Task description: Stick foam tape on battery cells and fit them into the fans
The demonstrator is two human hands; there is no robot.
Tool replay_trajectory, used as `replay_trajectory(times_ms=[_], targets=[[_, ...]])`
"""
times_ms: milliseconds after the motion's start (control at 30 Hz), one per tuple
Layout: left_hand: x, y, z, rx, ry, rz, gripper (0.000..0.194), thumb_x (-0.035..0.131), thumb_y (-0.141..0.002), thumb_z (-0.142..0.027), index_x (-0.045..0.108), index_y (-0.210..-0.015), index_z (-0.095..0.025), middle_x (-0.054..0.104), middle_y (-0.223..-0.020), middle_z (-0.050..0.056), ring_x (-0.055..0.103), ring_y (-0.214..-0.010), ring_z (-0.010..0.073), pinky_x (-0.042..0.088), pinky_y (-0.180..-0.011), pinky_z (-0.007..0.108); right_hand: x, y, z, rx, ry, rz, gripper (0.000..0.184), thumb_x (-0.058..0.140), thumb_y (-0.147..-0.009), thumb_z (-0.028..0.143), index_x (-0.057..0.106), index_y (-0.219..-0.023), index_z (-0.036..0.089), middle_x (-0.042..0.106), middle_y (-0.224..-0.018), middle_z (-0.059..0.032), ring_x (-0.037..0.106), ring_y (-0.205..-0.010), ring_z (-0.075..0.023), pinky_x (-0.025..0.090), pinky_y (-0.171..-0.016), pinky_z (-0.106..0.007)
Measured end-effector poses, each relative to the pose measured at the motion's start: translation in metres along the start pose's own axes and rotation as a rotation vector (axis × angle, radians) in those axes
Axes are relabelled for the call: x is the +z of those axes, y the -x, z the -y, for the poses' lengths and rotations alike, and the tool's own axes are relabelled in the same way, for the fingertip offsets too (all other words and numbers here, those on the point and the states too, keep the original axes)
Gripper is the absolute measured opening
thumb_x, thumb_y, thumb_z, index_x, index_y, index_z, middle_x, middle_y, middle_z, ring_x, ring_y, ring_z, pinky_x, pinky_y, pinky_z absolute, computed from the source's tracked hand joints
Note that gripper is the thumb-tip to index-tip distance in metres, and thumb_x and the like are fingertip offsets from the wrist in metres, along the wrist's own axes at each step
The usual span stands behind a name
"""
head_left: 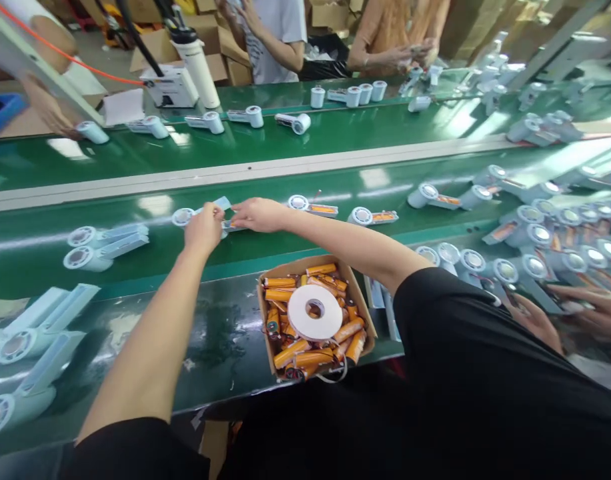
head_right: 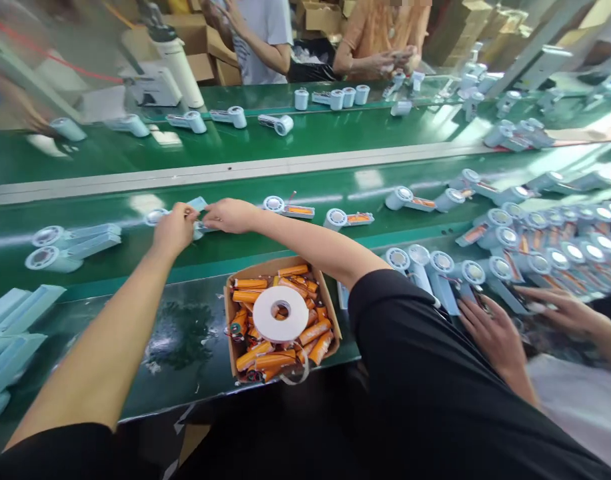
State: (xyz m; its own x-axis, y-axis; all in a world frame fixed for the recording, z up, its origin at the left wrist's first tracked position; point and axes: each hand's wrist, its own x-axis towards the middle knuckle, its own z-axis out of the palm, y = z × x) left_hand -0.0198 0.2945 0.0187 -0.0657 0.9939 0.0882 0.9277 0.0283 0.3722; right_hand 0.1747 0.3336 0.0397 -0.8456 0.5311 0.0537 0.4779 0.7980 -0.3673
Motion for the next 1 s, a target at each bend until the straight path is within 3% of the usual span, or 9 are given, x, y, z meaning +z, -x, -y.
replay_trajectory(times_ms=[100, 200, 267, 333, 567, 700, 767, 833, 1000], targets=[[-0.011, 0.068, -0.037, 0.290, 0.066, 0.037, 0.054, 0.066, -0.094, -0.054, 0.066, -0.134, -0.017, 0.070, -0.142, 0.014, 0.056, -0.142, 0.0356, 0.038, -0.126, 0.056, -0.020, 0.111, 0.013, 0.012, -0.221, -0.257, 0.030, 0.060, -0.109, 0.035, 0.081, -0.102, 0.015, 0.082, -0.105, -0.0110, 0.075, -0.097, -0.0219, 0.054, -0.092, -0.037], [-0.012, 0.160, -0.066, 0.918, 0.093, 0.376, 0.055, 0.072, -0.092, -0.056, 0.068, -0.140, -0.028, 0.072, -0.143, 0.009, 0.057, -0.144, 0.0341, 0.035, -0.131, 0.056, -0.017, 0.232, 0.051, 0.059, -0.455, -0.275, 0.028, 0.068, -0.105, 0.039, 0.081, -0.095, 0.017, 0.083, -0.092, -0.0075, 0.076, -0.084, -0.0185, 0.056, -0.079, -0.030], [-0.008, 0.203, -0.075, 1.038, 0.044, 0.377, 0.043, 0.066, -0.099, -0.038, 0.069, -0.141, -0.025, 0.073, -0.142, 0.011, 0.061, -0.138, 0.0322, 0.045, -0.124, 0.052, -0.001, 0.286, 0.082, 0.167, -0.490, -0.321, 0.030, 0.067, -0.106, 0.040, 0.080, -0.091, 0.018, 0.081, -0.085, -0.0072, 0.075, -0.077, -0.0177, 0.055, -0.072, -0.028], [-0.002, 0.221, -0.079, 0.989, 0.018, 0.305, 0.037, 0.059, -0.102, -0.026, 0.071, -0.137, -0.022, 0.075, -0.135, 0.012, 0.064, -0.130, 0.0308, 0.053, -0.115, 0.048, 0.020, 0.311, 0.108, 0.299, -0.451, -0.372, 0.034, 0.067, -0.105, 0.044, 0.077, -0.085, 0.019, 0.077, -0.078, -0.0062, 0.071, -0.068, -0.0165, 0.051, -0.065, -0.028], [-0.004, 0.199, -0.092, 0.780, -0.082, 0.348, 0.038, 0.064, -0.097, -0.034, 0.074, -0.133, -0.025, 0.076, -0.133, 0.010, 0.060, -0.132, 0.0379, 0.061, -0.101, 0.052, 0.058, 0.284, 0.156, 0.548, -0.110, -0.161, 0.033, 0.073, -0.100, 0.049, 0.077, -0.084, 0.020, 0.078, -0.079, -0.0058, 0.070, -0.067, -0.0180, 0.038, -0.058, -0.028], [-0.027, 0.211, -0.076, 0.818, -0.052, 0.013, 0.047, 0.063, -0.101, -0.030, 0.063, -0.147, -0.021, 0.069, -0.145, 0.013, 0.051, -0.149, 0.0398, 0.045, -0.125, 0.063, 0.057, 0.288, 0.178, 0.115, -0.220, -0.304, 0.034, 0.056, -0.110, 0.032, 0.079, -0.088, 0.021, 0.077, -0.075, -0.0045, 0.070, -0.067, -0.0151, 0.044, -0.063, -0.027], [-0.037, 0.222, -0.058, 0.809, -0.044, -0.166, 0.052, 0.061, -0.103, -0.026, 0.056, -0.154, -0.021, 0.069, -0.145, 0.015, 0.054, -0.147, 0.0389, 0.041, -0.129, 0.064, 0.057, 0.294, 0.188, -0.174, -0.368, -0.249, 0.029, 0.060, -0.110, 0.034, 0.081, -0.095, 0.022, 0.077, -0.075, -0.0016, 0.072, -0.068, -0.0130, 0.044, -0.060, -0.025], [-0.042, 0.235, -0.040, 0.726, -0.040, -0.295, 0.057, 0.063, -0.102, -0.023, 0.052, -0.158, -0.024, 0.071, -0.139, 0.015, 0.057, -0.145, 0.0387, 0.048, -0.124, 0.062, 0.056, 0.294, 0.189, -0.264, -0.447, -0.148, 0.022, 0.067, -0.106, 0.037, 0.082, -0.099, 0.022, 0.079, -0.078, -0.0005, 0.074, -0.070, -0.0121, 0.043, -0.057, -0.024], [-0.046, 0.268, -0.025, 0.646, -0.005, -0.475, 0.074, 0.079, -0.092, -0.017, 0.051, -0.159, -0.032, 0.076, -0.121, 0.011, 0.051, -0.151, 0.0407, 0.053, -0.121, 0.064, 0.045, 0.267, 0.165, 0.068, -0.359, -0.080, 0.033, 0.082, -0.096, 0.033, 0.078, -0.125, 0.017, 0.084, -0.102, -0.0091, 0.079, -0.090, -0.0206, 0.058, -0.082, -0.028]])
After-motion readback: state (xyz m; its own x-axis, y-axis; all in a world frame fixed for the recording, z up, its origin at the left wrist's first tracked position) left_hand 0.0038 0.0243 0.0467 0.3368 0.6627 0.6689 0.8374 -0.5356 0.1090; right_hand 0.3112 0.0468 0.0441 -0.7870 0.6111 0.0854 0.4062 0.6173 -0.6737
